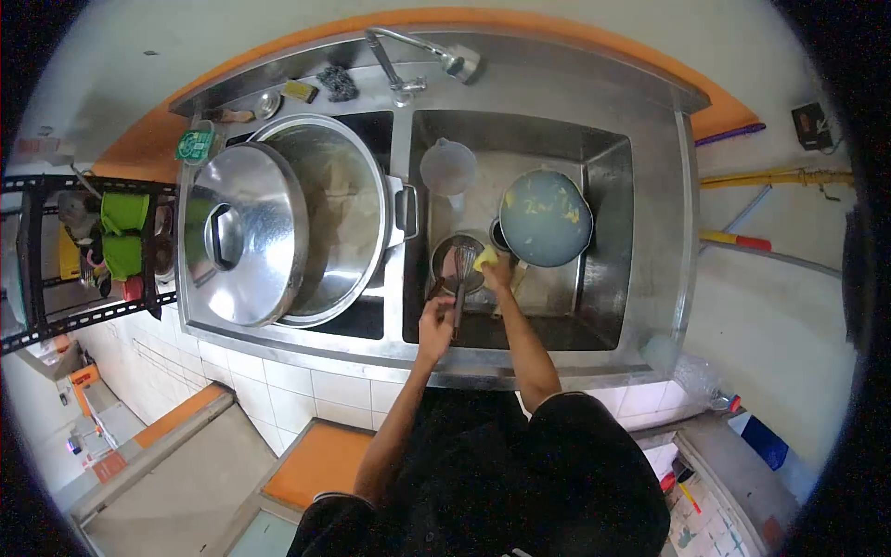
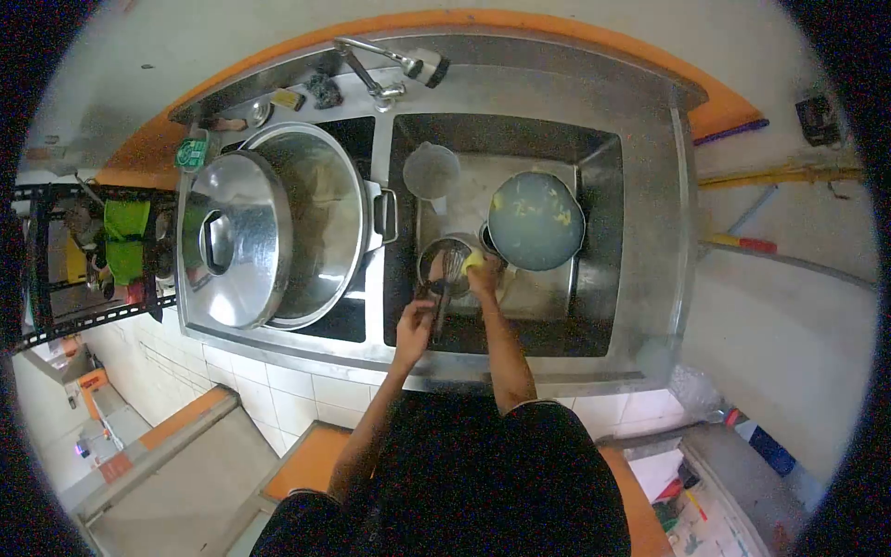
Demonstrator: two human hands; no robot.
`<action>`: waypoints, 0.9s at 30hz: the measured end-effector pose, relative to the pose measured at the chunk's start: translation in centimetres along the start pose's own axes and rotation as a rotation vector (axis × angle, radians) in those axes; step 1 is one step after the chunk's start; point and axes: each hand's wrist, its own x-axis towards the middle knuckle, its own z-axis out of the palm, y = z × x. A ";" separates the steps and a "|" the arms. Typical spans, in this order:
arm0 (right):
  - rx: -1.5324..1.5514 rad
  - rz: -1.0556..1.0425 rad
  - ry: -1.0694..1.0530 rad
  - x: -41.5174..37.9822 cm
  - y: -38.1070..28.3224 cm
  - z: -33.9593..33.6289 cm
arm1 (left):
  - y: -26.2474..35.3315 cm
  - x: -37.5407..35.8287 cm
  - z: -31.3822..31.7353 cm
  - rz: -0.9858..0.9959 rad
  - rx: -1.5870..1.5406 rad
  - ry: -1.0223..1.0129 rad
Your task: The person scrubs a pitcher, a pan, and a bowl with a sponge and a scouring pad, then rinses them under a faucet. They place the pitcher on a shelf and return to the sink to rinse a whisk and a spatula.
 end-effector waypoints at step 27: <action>-0.332 -1.126 0.039 5.3 -53.0 5.6 | 3.8 0.9 -1.1 -0.099 -0.225 -0.444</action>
